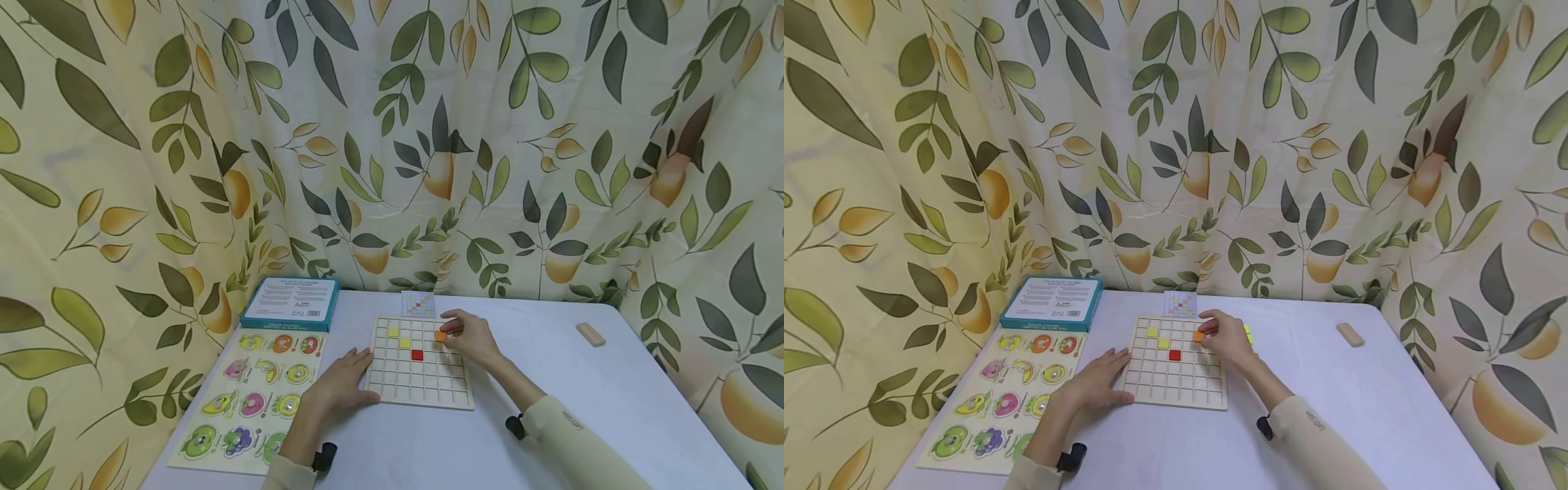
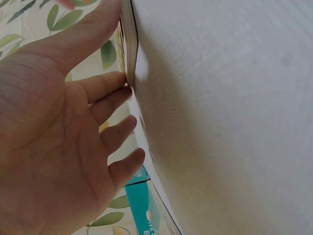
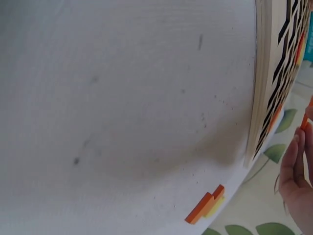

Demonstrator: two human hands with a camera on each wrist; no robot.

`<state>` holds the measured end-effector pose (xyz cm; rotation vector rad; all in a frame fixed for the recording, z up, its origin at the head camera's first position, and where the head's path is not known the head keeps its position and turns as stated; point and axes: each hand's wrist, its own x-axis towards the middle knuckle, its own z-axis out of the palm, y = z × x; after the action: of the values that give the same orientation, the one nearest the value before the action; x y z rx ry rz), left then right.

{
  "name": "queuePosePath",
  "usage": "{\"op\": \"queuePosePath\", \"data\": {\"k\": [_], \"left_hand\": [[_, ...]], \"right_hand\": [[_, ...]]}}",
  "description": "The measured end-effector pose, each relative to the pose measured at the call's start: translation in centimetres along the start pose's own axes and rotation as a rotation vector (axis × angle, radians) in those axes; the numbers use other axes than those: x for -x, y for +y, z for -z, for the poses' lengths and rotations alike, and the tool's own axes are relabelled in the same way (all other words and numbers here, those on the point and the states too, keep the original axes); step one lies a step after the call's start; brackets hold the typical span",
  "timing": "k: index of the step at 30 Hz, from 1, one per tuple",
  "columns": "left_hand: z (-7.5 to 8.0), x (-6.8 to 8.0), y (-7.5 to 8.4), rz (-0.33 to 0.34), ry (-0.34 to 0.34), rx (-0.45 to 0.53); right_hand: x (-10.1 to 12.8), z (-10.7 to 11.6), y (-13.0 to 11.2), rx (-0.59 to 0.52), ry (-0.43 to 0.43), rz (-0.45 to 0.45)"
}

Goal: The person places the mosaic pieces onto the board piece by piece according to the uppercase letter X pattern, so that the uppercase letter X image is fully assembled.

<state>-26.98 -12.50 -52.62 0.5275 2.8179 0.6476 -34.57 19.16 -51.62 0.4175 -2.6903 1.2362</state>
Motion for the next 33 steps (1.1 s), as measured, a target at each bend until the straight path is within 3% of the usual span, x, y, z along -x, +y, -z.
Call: {"op": "queuePosePath", "data": {"k": [7, 33], "left_hand": [[0.0, 0.1, 0.1, 0.001, -0.007, 0.016], [0.2, 0.4, 0.5, 0.005, 0.007, 0.023]], "right_hand": [[-0.1, -1.0, -0.1, -0.039, -0.058, -0.056], [-0.8, -2.9, 0.2, 0.050, -0.113, -0.122]]}}
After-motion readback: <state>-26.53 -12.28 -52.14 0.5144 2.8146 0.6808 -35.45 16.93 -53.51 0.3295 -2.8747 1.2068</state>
